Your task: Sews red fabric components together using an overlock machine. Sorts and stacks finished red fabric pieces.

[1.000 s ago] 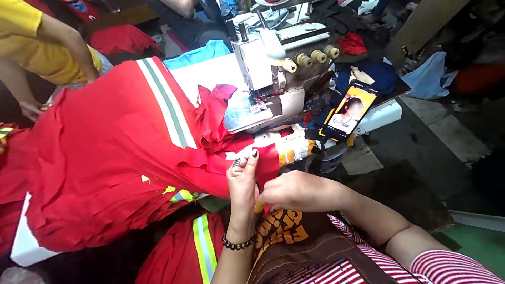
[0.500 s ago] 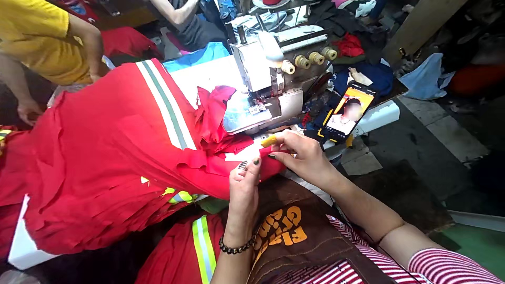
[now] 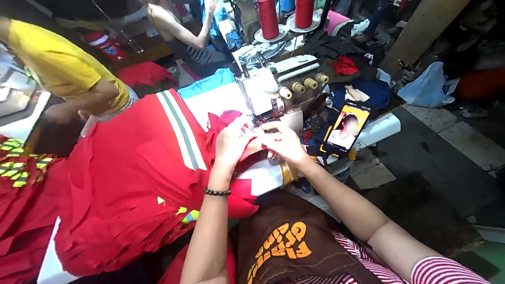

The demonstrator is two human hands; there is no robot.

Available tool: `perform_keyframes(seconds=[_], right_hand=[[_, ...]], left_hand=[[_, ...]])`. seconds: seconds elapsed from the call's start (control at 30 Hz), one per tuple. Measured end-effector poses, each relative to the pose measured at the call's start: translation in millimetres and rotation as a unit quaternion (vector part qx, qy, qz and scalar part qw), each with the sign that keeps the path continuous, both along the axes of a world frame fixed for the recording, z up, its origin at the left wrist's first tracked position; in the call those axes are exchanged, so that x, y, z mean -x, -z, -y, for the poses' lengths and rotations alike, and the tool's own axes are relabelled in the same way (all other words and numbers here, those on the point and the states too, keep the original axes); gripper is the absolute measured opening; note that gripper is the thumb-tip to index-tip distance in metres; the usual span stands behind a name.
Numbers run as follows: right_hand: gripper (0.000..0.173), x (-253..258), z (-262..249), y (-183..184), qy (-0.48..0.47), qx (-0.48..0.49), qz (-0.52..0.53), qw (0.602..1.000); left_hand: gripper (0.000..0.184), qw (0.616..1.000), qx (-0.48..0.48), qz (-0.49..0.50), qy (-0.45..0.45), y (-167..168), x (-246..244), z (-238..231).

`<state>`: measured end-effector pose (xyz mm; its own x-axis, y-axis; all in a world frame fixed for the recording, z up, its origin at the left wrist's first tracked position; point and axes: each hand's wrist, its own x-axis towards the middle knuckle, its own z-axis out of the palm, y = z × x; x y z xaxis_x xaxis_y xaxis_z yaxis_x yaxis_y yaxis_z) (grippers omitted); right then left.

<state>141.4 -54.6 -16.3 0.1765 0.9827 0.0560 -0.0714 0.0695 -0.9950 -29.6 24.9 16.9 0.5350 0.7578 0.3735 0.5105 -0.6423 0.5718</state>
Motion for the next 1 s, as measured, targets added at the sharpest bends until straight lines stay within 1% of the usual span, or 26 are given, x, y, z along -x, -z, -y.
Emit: perform_keyframes(seconds=[0.07, 0.13, 0.2, 0.27, 0.33, 0.43, 0.53, 0.63, 0.7, 0.8, 0.87, 0.93, 1.0], right_hand=[[0.044, 1, 0, 2, 0.022, 0.002, 0.004, 1.000], [0.046, 0, 4, 5, 0.025, 0.007, 0.005, 1.000], [0.048, -5, 8, 9, 0.028, 0.005, -0.006, 1.000], [0.050, -13, 12, 13, 0.033, 0.004, -0.017, 0.999], [0.052, -19, 16, 14, 0.047, 0.016, -0.029, 0.998], [0.053, -23, 17, 13, 0.069, 0.020, -0.035, 0.997], [0.050, -22, 12, 14, 0.083, 0.017, -0.024, 0.996], [0.046, -22, 6, 16, 0.094, 0.001, 0.003, 0.996], [0.047, -22, 3, 18, 0.099, -0.025, 0.024, 0.995], [0.047, -24, 1, 18, 0.098, -0.062, 0.071, 0.991], [0.045, -25, 0, 18, 0.100, -0.065, 0.096, 0.988], [0.043, -27, 2, 18, 0.110, -0.060, 0.121, 0.985], [0.044, -26, 8, 18, 0.119, -0.049, 0.153, 0.980]], left_hand=[[0.010, 0.995, -0.097, -0.027, -0.027, 15, -11, -1], [0.013, 0.982, -0.167, -0.031, -0.079, 33, -20, 16], [0.017, 0.967, -0.202, -0.038, -0.154, 47, -33, 44], [0.025, 0.956, -0.211, -0.067, -0.191, 53, -45, 67], [0.028, 0.955, -0.208, -0.079, -0.195, 54, -52, 74], [0.033, 0.957, -0.201, -0.093, -0.188, 55, -52, 69], [0.024, 0.958, -0.209, -0.051, -0.187, 53, -50, 63], [0.019, 0.958, -0.219, -0.014, -0.186, 51, -48, 59], [0.019, 0.962, -0.201, -0.013, -0.186, 48, -48, 55], [0.025, 0.977, -0.091, -0.056, -0.183, 35, -47, 45], [0.028, 0.980, -0.036, -0.093, -0.174, 27, -44, 35], [0.031, 0.977, -0.026, -0.129, -0.165, 22, -39, 27], [0.034, 0.975, -0.057, -0.152, -0.152, 17, -32, 23]])
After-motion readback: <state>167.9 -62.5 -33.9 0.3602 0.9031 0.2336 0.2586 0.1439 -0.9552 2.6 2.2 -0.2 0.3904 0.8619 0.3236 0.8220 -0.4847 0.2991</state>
